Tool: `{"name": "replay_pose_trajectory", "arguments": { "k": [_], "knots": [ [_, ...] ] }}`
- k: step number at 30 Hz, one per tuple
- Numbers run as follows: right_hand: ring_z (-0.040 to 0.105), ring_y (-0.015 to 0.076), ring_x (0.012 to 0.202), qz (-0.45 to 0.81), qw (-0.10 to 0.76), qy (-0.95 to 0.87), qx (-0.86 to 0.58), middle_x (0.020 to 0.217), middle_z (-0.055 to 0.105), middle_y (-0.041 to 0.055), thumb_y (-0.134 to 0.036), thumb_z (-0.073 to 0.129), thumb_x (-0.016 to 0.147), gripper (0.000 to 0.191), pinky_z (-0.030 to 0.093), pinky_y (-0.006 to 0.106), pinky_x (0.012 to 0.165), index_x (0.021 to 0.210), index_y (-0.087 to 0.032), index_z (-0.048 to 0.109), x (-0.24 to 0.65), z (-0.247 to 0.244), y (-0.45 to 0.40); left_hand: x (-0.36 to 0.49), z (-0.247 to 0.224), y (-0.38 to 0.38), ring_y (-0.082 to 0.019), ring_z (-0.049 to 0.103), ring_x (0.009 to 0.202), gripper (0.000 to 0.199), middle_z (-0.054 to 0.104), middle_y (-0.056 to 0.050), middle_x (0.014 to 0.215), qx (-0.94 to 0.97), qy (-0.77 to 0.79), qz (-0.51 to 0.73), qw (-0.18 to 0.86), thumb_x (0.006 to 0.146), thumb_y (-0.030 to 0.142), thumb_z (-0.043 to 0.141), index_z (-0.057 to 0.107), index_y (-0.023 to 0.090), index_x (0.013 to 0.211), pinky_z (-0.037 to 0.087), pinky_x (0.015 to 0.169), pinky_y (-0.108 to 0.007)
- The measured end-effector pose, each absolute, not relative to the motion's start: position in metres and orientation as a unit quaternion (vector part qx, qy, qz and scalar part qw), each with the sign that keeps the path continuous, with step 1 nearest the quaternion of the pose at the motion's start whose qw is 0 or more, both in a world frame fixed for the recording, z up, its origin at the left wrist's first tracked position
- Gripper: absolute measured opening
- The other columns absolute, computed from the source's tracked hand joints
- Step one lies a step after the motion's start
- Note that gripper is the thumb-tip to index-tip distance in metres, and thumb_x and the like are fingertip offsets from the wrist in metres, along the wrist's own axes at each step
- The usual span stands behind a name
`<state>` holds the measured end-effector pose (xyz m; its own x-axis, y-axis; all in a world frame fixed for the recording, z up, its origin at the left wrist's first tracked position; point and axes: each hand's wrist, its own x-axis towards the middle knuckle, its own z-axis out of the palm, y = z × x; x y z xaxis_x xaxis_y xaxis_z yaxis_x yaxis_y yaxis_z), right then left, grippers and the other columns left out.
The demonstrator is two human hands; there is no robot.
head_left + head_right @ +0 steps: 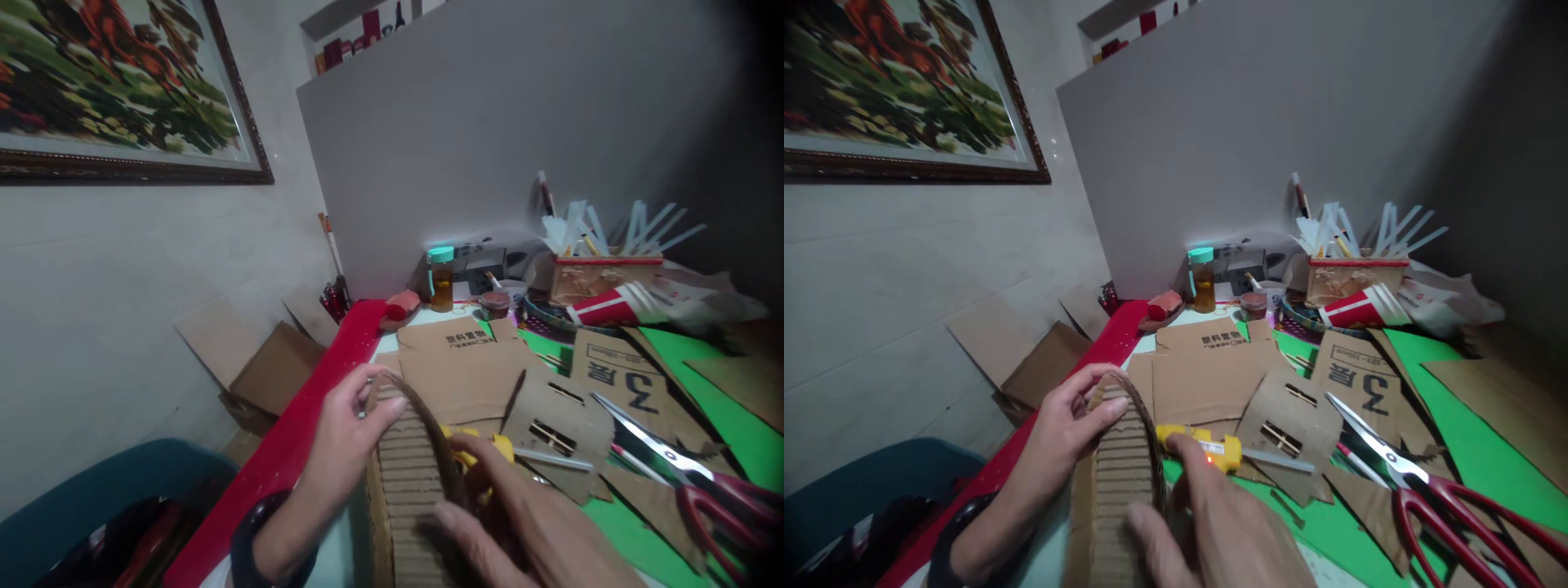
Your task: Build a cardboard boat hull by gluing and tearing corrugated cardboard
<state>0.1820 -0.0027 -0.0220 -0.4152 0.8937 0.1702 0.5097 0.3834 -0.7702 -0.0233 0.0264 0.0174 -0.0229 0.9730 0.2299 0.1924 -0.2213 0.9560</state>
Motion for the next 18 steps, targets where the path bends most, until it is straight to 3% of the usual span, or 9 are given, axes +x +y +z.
{"name": "replay_pose_trajectory", "arguments": {
  "k": [4, 6, 10, 14, 18],
  "knots": [
    [0.070, 0.0197, 0.092, 0.083, 0.420, -0.816, -0.387, 0.105, 0.069, 0.0050, -0.027, 0.051, 0.099, 0.019, 0.057, 0.028, 0.070, 0.117, -0.027, 0.055, 0.187, -0.001, -0.003, -0.015, 0.015, 0.016, -0.017, 0.067, 0.089, 0.020, 0.074, 0.000, 0.097, 0.591, 0.471, 0.455, 0.472, 0.087, 0.026, 0.070, 0.072, 0.024, 0.107, 0.049, 0.076, -0.024],
    [0.065, 0.0190, 0.092, 0.046, 0.418, -0.833, -0.359, 0.101, 0.065, 0.0052, -0.018, 0.049, 0.098, 0.022, 0.055, 0.030, 0.074, 0.118, -0.024, 0.055, 0.187, 0.004, -0.003, -0.008, 0.014, 0.010, -0.018, 0.067, 0.091, 0.022, 0.075, 0.000, 0.098, 0.598, 0.452, 0.424, 0.508, 0.088, 0.024, 0.068, 0.073, 0.025, 0.109, 0.049, 0.078, -0.024],
    [0.054, 0.0230, 0.082, 0.002, 0.378, -0.850, -0.367, 0.094, 0.061, 0.0065, -0.013, 0.046, 0.098, 0.026, 0.045, 0.037, 0.068, 0.120, -0.020, 0.057, 0.186, 0.000, -0.001, 0.003, 0.011, 0.004, -0.019, 0.068, 0.099, 0.027, 0.077, 0.000, 0.107, 0.608, 0.426, 0.397, 0.539, 0.091, 0.022, 0.063, 0.074, 0.026, 0.116, 0.050, 0.088, -0.025],
    [0.048, 0.0229, 0.082, -0.051, 0.363, -0.851, -0.376, 0.092, 0.060, 0.0055, -0.017, 0.042, 0.101, 0.019, 0.035, 0.038, 0.072, 0.107, -0.018, 0.060, 0.183, -0.009, 0.001, 0.006, 0.008, 0.002, -0.020, 0.069, 0.104, 0.029, 0.077, 0.000, 0.113, 0.605, 0.412, 0.401, 0.551, 0.094, 0.023, 0.060, 0.073, 0.027, 0.121, 0.051, 0.091, -0.027],
    [0.044, 0.0229, 0.077, -0.087, 0.385, -0.837, -0.380, 0.084, 0.058, 0.0055, -0.015, 0.039, 0.101, 0.025, 0.028, 0.037, 0.069, 0.096, -0.017, 0.063, 0.179, -0.012, 0.002, 0.006, 0.007, 0.000, -0.020, 0.067, 0.112, 0.032, 0.076, -0.001, 0.120, 0.587, 0.400, 0.408, 0.574, 0.095, 0.023, 0.060, 0.070, 0.027, 0.125, 0.050, 0.097, -0.026]
  ]
}}
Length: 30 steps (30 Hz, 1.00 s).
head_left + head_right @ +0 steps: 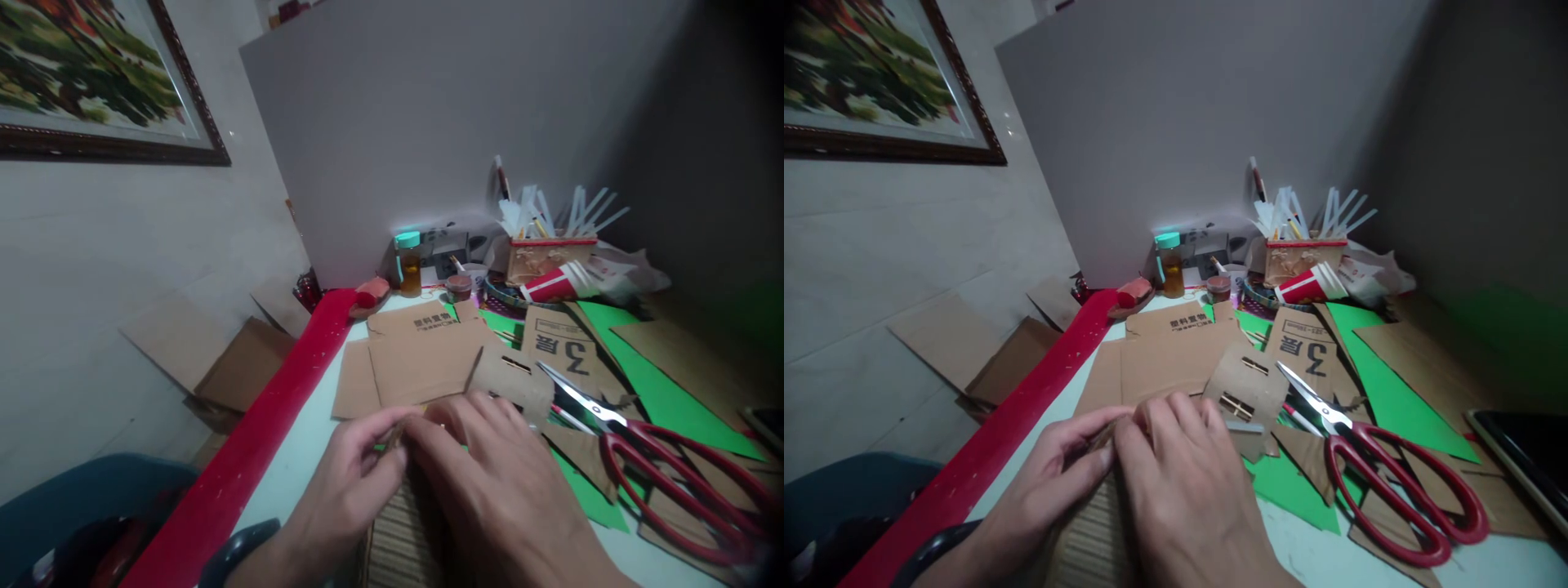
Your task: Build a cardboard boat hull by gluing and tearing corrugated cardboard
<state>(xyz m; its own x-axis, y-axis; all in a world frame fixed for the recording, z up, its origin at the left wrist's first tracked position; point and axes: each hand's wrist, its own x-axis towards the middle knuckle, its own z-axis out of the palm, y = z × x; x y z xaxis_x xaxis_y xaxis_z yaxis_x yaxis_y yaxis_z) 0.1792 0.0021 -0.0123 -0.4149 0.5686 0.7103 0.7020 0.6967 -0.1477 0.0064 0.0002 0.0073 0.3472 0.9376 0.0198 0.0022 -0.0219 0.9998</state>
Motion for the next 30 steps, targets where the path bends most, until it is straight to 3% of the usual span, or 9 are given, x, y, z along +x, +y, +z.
{"name": "replay_pose_trajectory", "arguments": {
  "k": [4, 12, 16, 22, 30],
  "knots": [
    [0.045, 0.0238, 0.077, -0.062, 0.370, -0.853, -0.363, 0.086, 0.060, 0.0078, -0.009, 0.048, 0.094, 0.017, 0.030, 0.035, 0.069, 0.099, -0.014, 0.063, 0.1802, -0.0120, 0.0024, 0.0070, 0.0061, -0.0004, -0.021, 0.063, 0.121, 0.035, 0.073, -0.001, 0.127, 0.592, 0.391, 0.405, 0.577, 0.095, 0.023, 0.061, 0.069, 0.028, 0.128, 0.047, 0.104, -0.027],
    [0.042, 0.0216, 0.072, -0.062, 0.398, -0.827, -0.391, 0.076, 0.055, 0.0065, -0.010, 0.047, 0.091, 0.019, 0.030, 0.035, 0.065, 0.078, -0.016, 0.059, 0.1735, -0.0185, 0.0034, 0.0109, 0.0043, -0.0006, -0.019, 0.062, 0.122, 0.039, 0.072, 0.003, 0.128, 0.627, 0.396, 0.396, 0.542, 0.093, 0.021, 0.059, 0.068, 0.032, 0.129, 0.045, 0.104, -0.024],
    [0.042, 0.0214, 0.071, -0.073, 0.396, -0.830, -0.385, 0.076, 0.055, 0.0059, -0.011, 0.047, 0.091, 0.017, 0.030, 0.035, 0.064, 0.078, -0.016, 0.057, 0.1745, -0.0172, 0.0034, 0.0115, 0.0074, -0.0009, -0.019, 0.062, 0.120, 0.041, 0.072, 0.002, 0.128, 0.625, 0.407, 0.394, 0.538, 0.094, 0.016, 0.056, 0.067, 0.029, 0.130, 0.045, 0.104, -0.024],
    [0.045, 0.0187, 0.073, 0.025, 0.419, -0.821, -0.387, 0.079, 0.052, 0.0031, -0.013, 0.050, 0.092, 0.013, 0.033, 0.033, 0.063, 0.080, -0.018, 0.050, 0.1780, -0.0129, 0.0014, 0.0114, 0.0088, -0.0013, -0.019, 0.062, 0.120, 0.037, 0.073, 0.001, 0.126, 0.625, 0.390, 0.393, 0.550, 0.094, 0.017, 0.058, 0.069, 0.027, 0.128, 0.046, 0.102, -0.024],
    [0.045, 0.0186, 0.070, -0.044, 0.429, -0.817, -0.384, 0.077, 0.054, 0.0028, -0.009, 0.048, 0.091, 0.011, 0.033, 0.034, 0.065, 0.084, -0.018, 0.050, 0.1788, -0.0133, 0.0057, 0.0086, 0.0074, -0.0005, -0.022, 0.061, 0.121, 0.035, 0.073, -0.002, 0.126, 0.605, 0.389, 0.392, 0.573, 0.095, 0.023, 0.060, 0.069, 0.025, 0.128, 0.044, 0.104, -0.028]
  ]
}}
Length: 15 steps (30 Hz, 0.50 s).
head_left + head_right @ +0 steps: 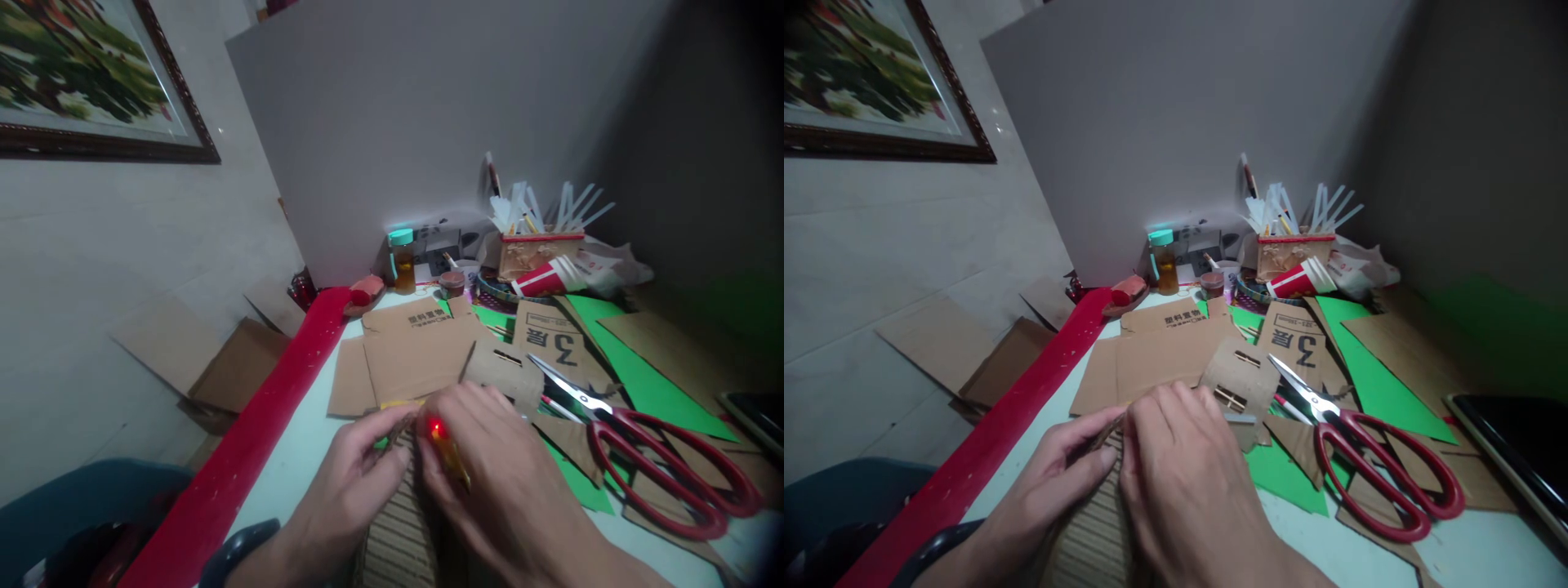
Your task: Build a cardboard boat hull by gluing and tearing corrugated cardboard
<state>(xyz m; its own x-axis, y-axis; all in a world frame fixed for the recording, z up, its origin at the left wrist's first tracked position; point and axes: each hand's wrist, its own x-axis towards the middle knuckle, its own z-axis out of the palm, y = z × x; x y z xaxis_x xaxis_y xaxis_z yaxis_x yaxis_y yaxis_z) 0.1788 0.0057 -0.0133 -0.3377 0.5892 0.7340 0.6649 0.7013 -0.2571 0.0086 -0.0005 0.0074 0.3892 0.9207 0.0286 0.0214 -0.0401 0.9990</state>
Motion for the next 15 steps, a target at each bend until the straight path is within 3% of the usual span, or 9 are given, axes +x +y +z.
{"name": "replay_pose_trajectory", "arguments": {
  "k": [7, 15],
  "knots": [
    [0.047, 0.0176, 0.068, -0.044, 0.440, -0.822, -0.359, 0.075, 0.055, 0.0035, -0.007, 0.049, 0.089, 0.012, 0.036, 0.031, 0.062, 0.083, -0.017, 0.051, 0.181, -0.009, 0.005, 0.011, 0.009, -0.001, -0.018, 0.064, 0.101, 0.028, 0.075, 0.001, 0.112, 0.605, 0.406, 0.377, 0.572, 0.095, 0.023, 0.058, 0.073, 0.026, 0.118, 0.047, 0.089, -0.027],
    [0.048, 0.0137, 0.064, -0.029, 0.491, -0.813, -0.312, 0.072, 0.055, 0.0016, -0.001, 0.048, 0.085, 0.017, 0.040, 0.023, 0.056, 0.086, -0.018, 0.048, 0.180, -0.002, 0.003, 0.007, 0.011, 0.001, -0.021, 0.063, 0.107, 0.030, 0.074, 0.001, 0.115, 0.576, 0.378, 0.371, 0.623, 0.093, 0.025, 0.063, 0.071, 0.026, 0.121, 0.043, 0.096, -0.029]
  ]
}}
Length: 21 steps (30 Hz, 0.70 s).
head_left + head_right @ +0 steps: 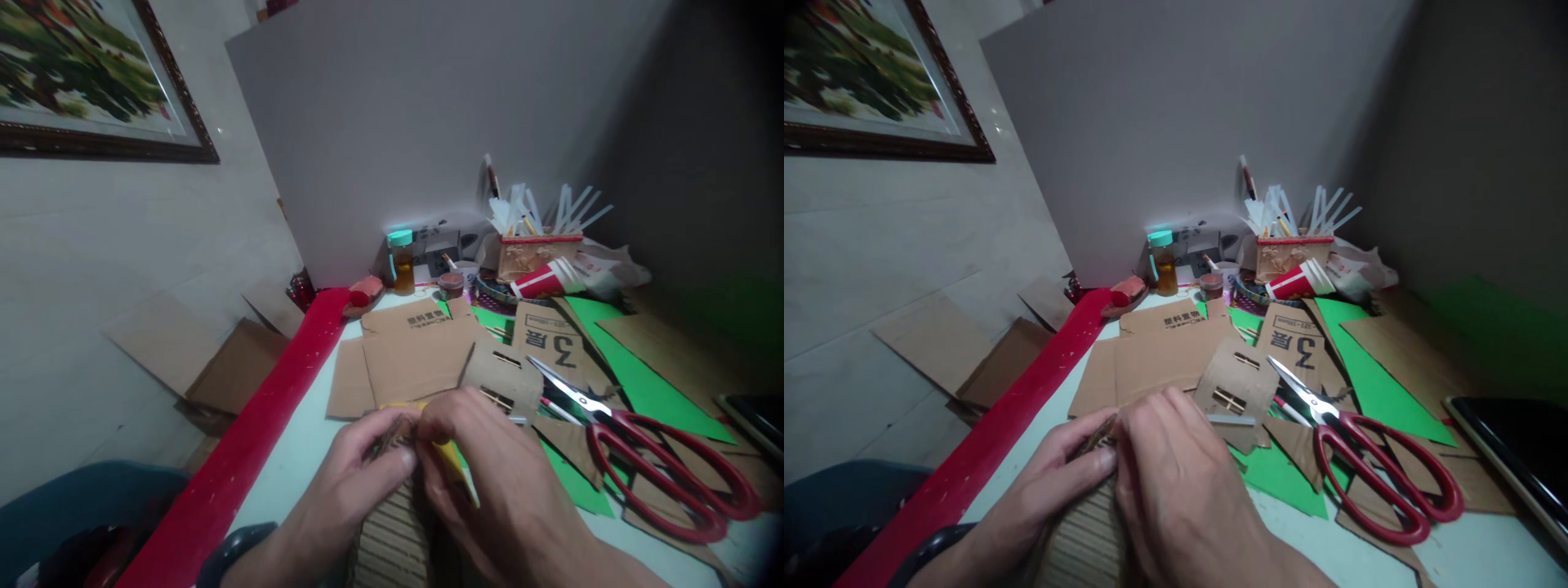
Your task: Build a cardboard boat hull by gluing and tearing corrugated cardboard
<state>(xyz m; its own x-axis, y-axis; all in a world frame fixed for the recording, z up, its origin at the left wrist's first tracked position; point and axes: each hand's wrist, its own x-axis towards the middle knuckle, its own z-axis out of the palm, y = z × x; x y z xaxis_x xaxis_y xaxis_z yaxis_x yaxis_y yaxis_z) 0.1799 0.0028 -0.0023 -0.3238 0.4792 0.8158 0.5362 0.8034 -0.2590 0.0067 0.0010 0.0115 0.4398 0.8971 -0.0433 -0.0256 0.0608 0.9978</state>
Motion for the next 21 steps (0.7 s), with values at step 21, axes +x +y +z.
{"name": "replay_pose_trajectory", "arguments": {
  "k": [21],
  "knots": [
    [0.059, 0.0188, 0.072, -0.012, 0.469, -0.833, -0.294, 0.081, 0.064, 0.0048, -0.022, 0.048, 0.099, 0.011, 0.050, 0.033, 0.065, 0.094, -0.022, 0.058, 0.181, -0.012, 0.005, 0.012, 0.013, -0.002, -0.017, 0.063, 0.093, 0.024, 0.075, 0.003, 0.099, 0.571, 0.385, 0.406, 0.601, 0.093, 0.021, 0.062, 0.076, 0.028, 0.110, 0.049, 0.082, -0.023]
  ]
}}
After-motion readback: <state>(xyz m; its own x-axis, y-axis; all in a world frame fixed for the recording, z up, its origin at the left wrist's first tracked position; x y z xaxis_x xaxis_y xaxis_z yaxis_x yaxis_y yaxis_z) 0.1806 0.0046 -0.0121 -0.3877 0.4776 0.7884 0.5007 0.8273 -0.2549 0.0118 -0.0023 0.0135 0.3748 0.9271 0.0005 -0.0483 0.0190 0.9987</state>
